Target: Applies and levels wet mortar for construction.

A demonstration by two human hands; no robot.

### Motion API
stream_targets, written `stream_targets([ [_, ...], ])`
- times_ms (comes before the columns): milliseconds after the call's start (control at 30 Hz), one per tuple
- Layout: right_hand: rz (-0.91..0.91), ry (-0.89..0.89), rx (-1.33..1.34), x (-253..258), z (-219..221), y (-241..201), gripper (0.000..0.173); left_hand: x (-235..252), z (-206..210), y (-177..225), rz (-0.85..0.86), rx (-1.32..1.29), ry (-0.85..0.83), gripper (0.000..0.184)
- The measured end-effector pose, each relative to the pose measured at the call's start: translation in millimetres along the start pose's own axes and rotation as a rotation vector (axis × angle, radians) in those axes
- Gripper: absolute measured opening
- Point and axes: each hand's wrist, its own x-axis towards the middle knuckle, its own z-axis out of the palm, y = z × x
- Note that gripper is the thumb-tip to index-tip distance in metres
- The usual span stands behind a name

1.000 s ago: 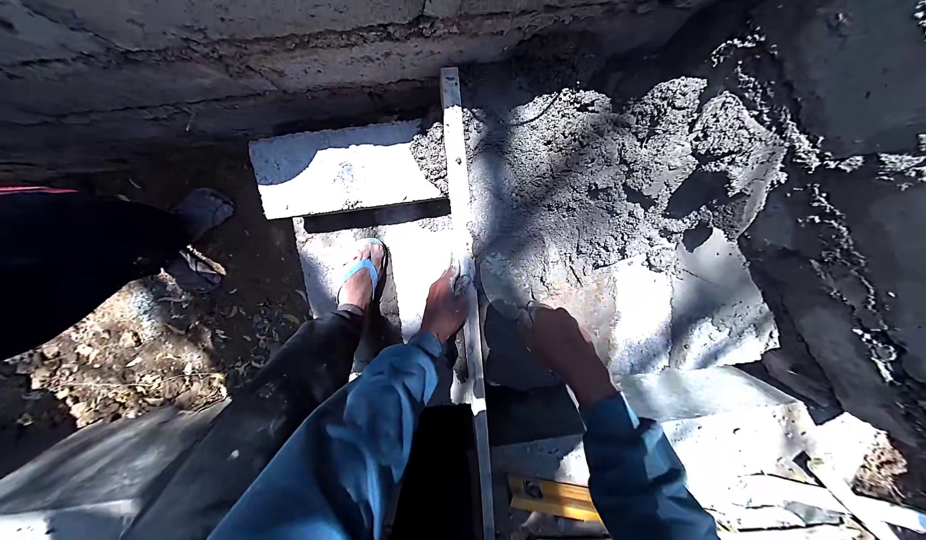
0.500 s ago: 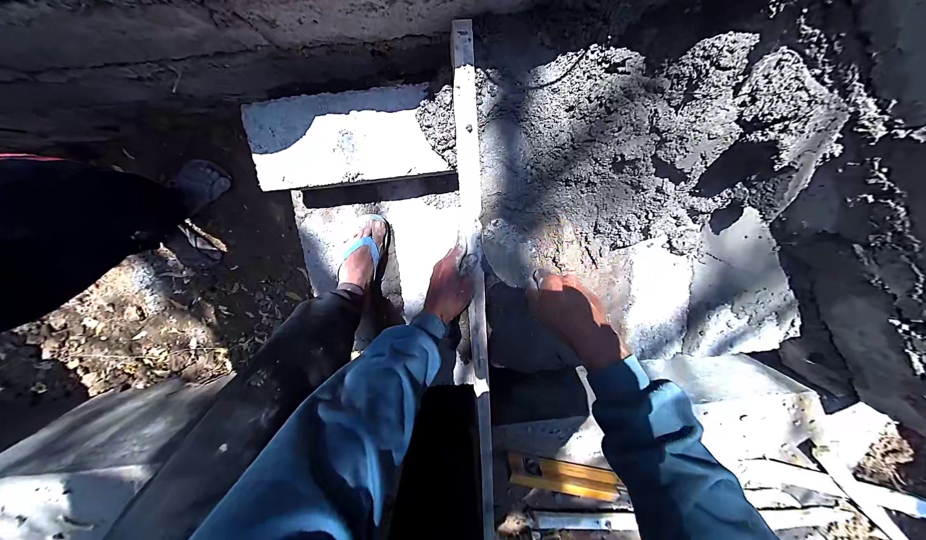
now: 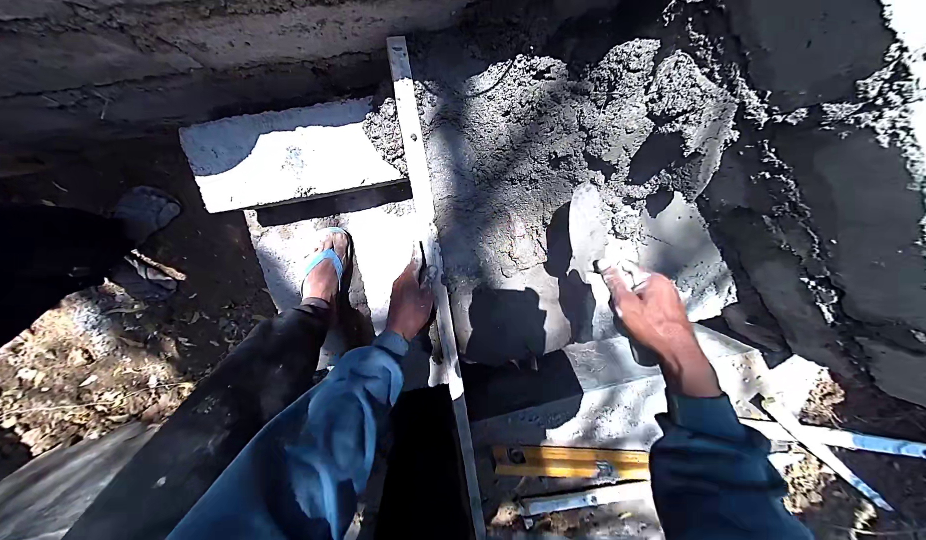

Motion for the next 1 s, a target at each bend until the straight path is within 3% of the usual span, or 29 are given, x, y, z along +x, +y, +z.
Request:
stream_targets([
  [67,0.082,-0.022,0.038,40,-25,14,0.047,-16,10,-7,-0.068,-0.043,-0.002,0.053],
  [200,0.087,-0.210,0.008,60,5,13,0.046,-28,18,-16,-0.077,-0.025,-0.051,0.048],
  [333,0.079,-0.318,0.052,31,63,11,0.042,-32,20,-15,-0.069,0.019,-0.052,0.047],
  [467,0.000,-0.391,0.068,7,93,-2,0.039,-34,21,-16,-0.069,0.025,-0.049,0.044],
  [600,0.040,-0.399,-0.126,-13,116,-20,0.044,-30,22,-20,-0.070,0.020,-0.040,0.044],
  [733,0.024,-0.503,-0.265,-32,96,-29,0.046,-33,21,-16,-0.078,0.040,-0.035,0.045],
  [833,0.007,-0.426,-0.157,-29,70,-37,0.044,-43,20,-12,-0.100,0.081,0.021,0.047],
  [933,-0.066,-0.310,-0.084,-12,80,-53,0.042,-55,27,-16,-0.122,0.063,0.064,0.046],
  [1000,-0.071,-0.358,-0.188,-7,95,-67,0.040,-54,28,-16,-0.130,0.046,0.065,0.041],
])
